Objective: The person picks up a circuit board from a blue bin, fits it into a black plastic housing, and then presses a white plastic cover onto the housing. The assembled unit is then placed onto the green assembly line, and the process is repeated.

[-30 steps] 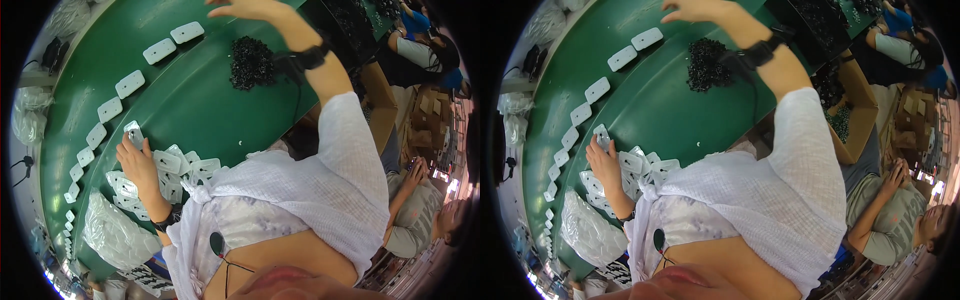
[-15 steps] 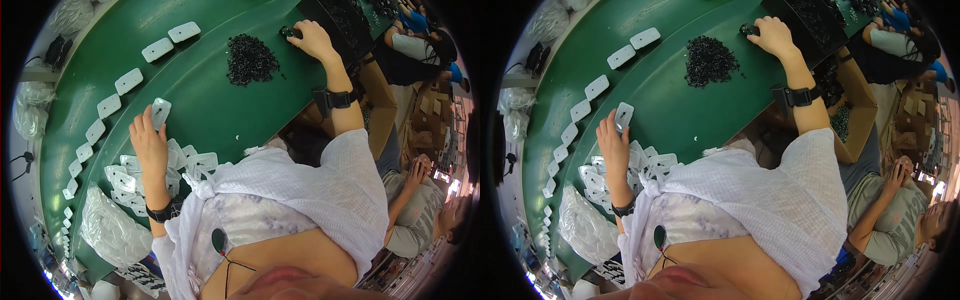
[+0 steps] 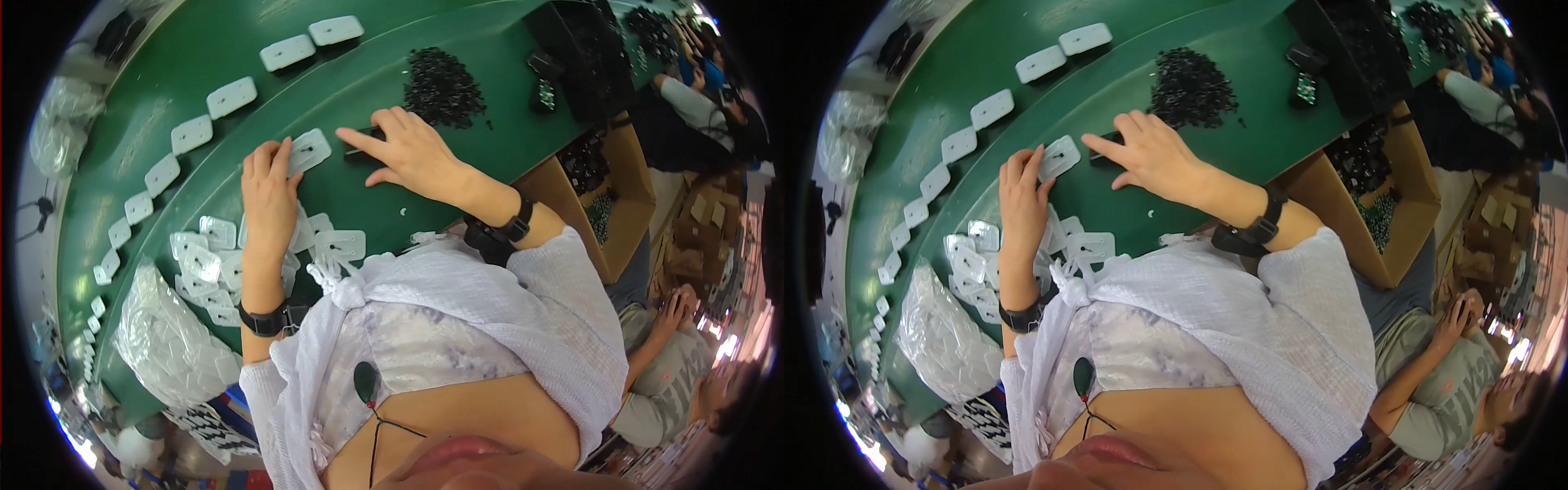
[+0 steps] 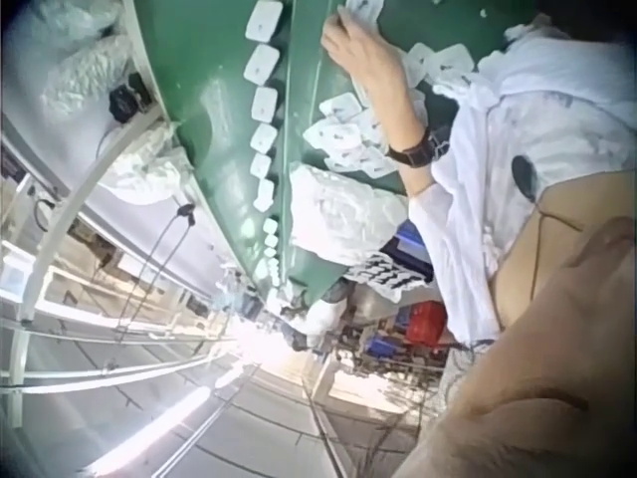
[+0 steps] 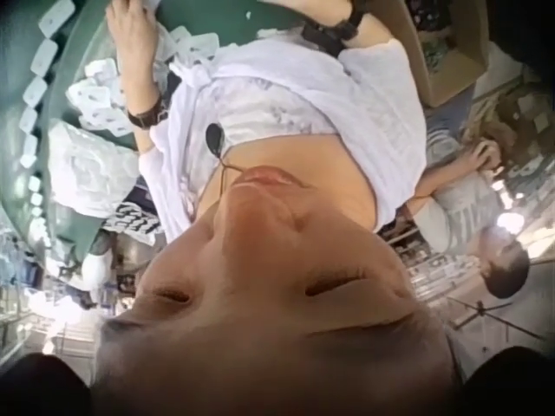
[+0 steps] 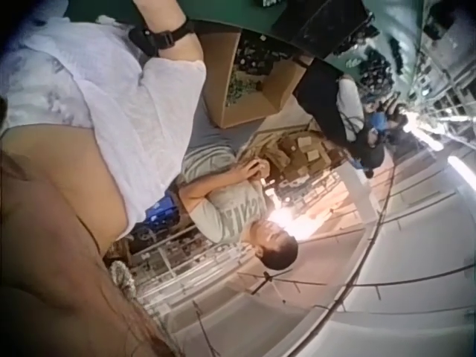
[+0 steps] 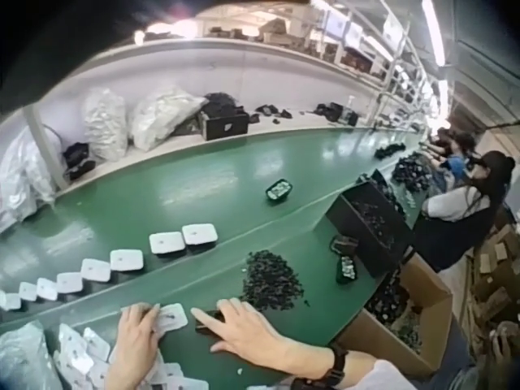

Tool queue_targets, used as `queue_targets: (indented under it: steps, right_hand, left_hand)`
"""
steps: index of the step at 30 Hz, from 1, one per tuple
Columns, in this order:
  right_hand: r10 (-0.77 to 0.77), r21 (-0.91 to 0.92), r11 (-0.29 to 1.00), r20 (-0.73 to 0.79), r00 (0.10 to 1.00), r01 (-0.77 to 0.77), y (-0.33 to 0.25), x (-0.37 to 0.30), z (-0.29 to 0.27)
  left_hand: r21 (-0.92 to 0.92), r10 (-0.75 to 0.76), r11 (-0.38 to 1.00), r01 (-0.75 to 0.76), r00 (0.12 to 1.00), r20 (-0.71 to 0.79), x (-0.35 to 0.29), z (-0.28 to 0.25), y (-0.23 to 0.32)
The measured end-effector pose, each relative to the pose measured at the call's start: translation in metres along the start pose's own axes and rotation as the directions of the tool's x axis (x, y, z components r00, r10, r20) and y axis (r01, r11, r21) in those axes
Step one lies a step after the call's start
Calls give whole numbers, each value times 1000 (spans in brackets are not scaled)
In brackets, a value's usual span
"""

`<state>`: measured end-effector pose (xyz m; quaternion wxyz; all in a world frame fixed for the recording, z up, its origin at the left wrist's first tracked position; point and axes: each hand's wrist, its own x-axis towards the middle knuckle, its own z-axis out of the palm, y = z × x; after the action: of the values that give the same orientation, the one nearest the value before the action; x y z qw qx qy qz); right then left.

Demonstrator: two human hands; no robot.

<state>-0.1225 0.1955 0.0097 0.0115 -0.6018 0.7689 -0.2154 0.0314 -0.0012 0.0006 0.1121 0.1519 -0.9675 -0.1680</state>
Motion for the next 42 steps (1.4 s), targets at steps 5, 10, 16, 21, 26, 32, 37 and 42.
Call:
queue_targets:
  steps: [5,10,16,21,26,32,37,42]
  right_hand:
    - [6,51,999,97,995,-11,-1,-12,-8]
    - [5,205,979,42,999,-13,-1,-3,-15]
    - [-23,270,962,-98,995,48,-17,35,1]
    - [-142,263,954,-19,990,142,-20,55,12]
    - [-161,243,958,28,987,149,-19,60,16]
    - [-140,183,973,-8,990,140,-22,55,19]
    - [-92,179,977,-117,989,112,-24,49,37]
    - [-82,416,909,127,988,22,0,75,24]
  left_hand:
    - [-50,77,996,-80,996,-55,2,5,0]
    - [-124,62,990,-68,997,-49,-2,5,6]
    - [-367,-4,930,-32,995,-96,-10,-16,2]
    - [-279,58,957,-72,997,-60,-20,-19,-2]
    - [-208,77,975,-80,997,-25,-25,-11,-5]
    - [-147,92,985,-88,996,17,-22,-10,-1]
    - [-21,99,995,-99,995,13,-27,-10,7]
    - [138,40,990,-36,999,-22,-16,5,14]
